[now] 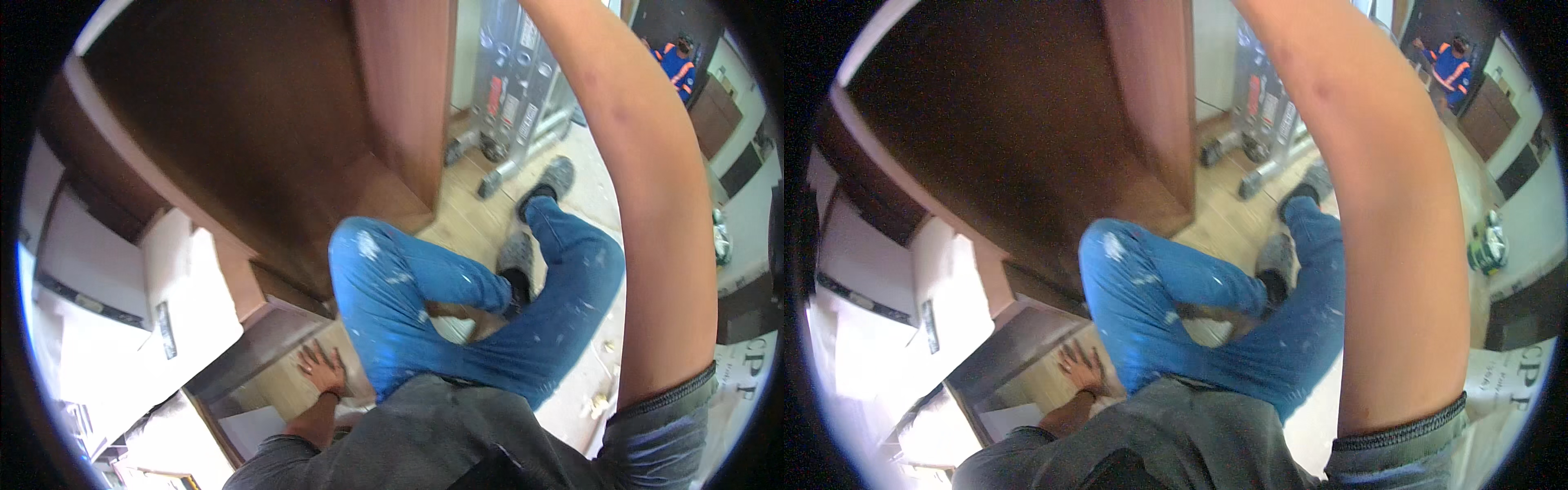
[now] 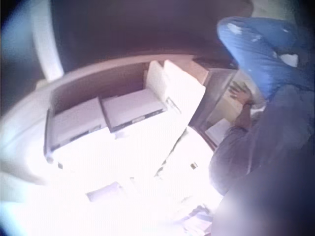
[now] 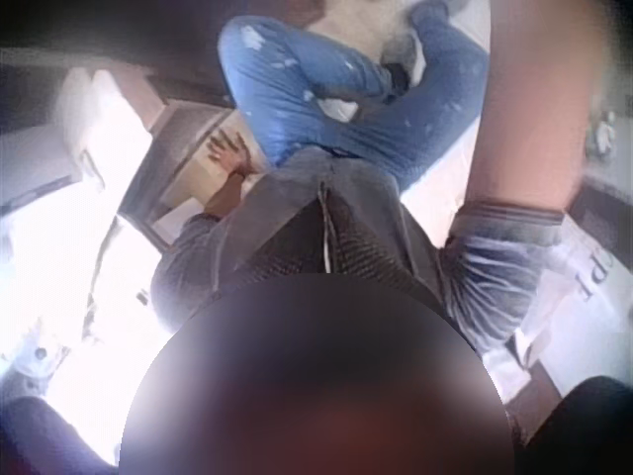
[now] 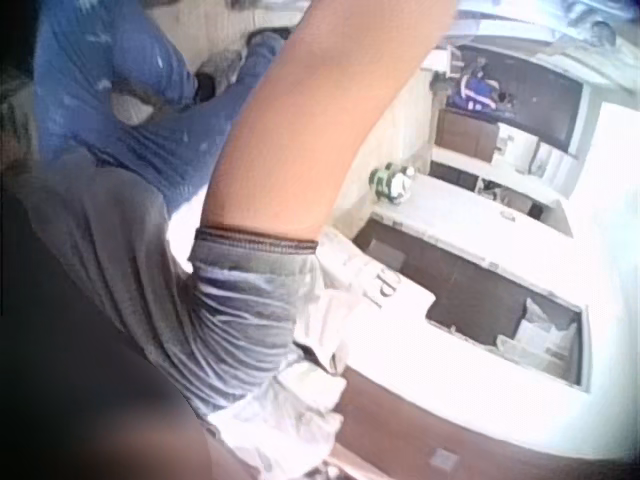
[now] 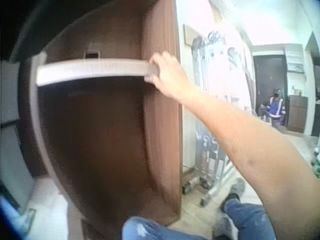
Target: The person kneels and applies a strip of edge banding to the front edge of a wooden cabinet shelf. They smooth the banding with their hands and use a small metal tool to press it into place along the edge.
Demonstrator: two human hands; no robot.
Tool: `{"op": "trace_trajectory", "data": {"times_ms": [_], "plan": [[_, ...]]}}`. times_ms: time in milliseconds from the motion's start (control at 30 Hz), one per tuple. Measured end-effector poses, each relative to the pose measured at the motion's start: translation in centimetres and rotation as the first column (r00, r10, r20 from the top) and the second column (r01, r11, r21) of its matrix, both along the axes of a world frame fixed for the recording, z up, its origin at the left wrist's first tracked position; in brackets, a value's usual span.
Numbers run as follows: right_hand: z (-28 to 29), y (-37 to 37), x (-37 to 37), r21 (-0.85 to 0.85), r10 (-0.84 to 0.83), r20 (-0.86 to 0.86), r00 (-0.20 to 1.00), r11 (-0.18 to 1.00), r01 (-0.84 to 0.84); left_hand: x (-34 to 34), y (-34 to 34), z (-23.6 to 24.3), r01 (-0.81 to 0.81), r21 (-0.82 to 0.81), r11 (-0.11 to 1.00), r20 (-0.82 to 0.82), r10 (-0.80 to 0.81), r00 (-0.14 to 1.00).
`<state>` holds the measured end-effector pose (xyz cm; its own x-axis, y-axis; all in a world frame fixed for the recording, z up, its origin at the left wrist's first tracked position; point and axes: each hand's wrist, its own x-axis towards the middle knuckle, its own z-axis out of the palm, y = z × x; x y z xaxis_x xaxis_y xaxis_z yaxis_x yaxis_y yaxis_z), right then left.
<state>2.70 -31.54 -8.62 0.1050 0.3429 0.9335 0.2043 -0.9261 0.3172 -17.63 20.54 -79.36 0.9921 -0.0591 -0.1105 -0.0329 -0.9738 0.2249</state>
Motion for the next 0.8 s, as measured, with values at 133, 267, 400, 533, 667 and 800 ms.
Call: {"op": "trace_trajectory", "data": {"times_ms": [133,267,400,533,667,800], "plan": [[0.0,0.1,-0.2,0.056,0.007,-0.054,0.999,0.998,-0.004,1.2,-1.7,-0.6,-0.101,-0.040,0.994,0.046,0.103,0.994],[-0.3,1.1,-0.4,0.099,0.057,-0.043,0.997,0.994,-0.053,2.1,-2.8,-1.6,-0.058,-0.149,0.987,0.101,0.073,0.992],[-0.5,0.6,-0.7,0.077,0.077,-0.014,0.997,0.994,-0.076,3.3,-6.7,3.3,-0.341,-0.786,0.516,-0.453,-0.104,0.886],[-0.7,0.0,-0.4,0.042,0.103,0.026,0.994,0.994,-0.104,5.8,-13.3,15.0,-0.617,-0.784,-0.069,-0.598,-0.185,0.780],[-0.8,-1.5,-1.2,-0.013,0.128,0.010,0.992,0.992,-0.128,11.9,-22.2,29.8,0.494,-0.711,0.500,0.629,0.140,0.765],[-2.0,-3.9,-1.5,-0.058,0.272,0.032,0.962,0.961,-0.270,19.5,-28.4,46.7,0.790,-0.250,0.561,0.939,0.338,0.057]]}}
